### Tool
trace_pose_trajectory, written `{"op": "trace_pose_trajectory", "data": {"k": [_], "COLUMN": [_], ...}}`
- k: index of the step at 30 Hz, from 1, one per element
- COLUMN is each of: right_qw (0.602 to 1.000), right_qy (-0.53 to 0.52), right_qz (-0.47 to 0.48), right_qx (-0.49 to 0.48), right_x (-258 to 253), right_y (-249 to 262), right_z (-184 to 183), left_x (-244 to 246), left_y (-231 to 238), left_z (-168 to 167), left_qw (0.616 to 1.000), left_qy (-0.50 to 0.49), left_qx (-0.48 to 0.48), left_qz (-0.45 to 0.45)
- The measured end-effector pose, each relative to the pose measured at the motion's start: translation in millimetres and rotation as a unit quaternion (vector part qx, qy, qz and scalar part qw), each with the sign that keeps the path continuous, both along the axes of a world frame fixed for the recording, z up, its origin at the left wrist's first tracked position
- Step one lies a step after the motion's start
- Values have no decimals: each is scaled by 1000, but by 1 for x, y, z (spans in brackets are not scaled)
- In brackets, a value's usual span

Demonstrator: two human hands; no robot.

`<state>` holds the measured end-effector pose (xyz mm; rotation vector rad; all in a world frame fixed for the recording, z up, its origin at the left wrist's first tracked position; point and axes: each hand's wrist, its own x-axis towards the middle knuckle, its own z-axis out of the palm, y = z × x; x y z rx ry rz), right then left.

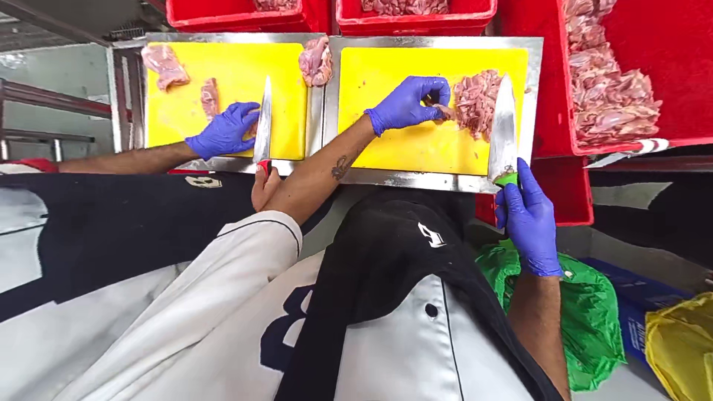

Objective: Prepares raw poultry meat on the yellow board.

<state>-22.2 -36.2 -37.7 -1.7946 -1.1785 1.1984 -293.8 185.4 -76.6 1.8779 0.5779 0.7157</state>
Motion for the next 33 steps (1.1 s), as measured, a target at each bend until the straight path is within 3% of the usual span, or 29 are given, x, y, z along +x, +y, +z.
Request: {"op": "trace_pose_trajectory", "data": {"k": [3,5,9,12,15,20,27,30,33], "right_qw": [1000,1000,999,999,999,1000,999,990,940], "right_qy": [9,11,22,14,5,13,5,-70,-154], "right_qz": [12,15,7,17,27,6,12,117,306], "right_qx": [-6,-17,-26,-32,-30,-20,-30,-31,-1], "right_x": [-6,-9,-9,-13,-17,-18,-13,-25,-64], "right_y": [1,0,-6,-4,-5,-13,-23,-16,6], "right_z": [-1,-3,-12,-15,-12,-6,-3,-13,-31], "left_x": [-36,-66,-102,-73,-22,3,-42,-84,-113], "left_y": [-17,-23,-20,-24,-41,-42,-15,2,12], "left_z": [-15,-24,-21,-31,-33,-28,14,43,79], "left_qw": [982,955,936,921,900,930,952,964,967], "left_qy": [157,270,351,370,418,360,261,230,233], "left_qx": [74,61,-41,-26,-35,-17,136,122,96], "left_qz": [-69,-108,-8,121,123,70,-89,-49,45]}}
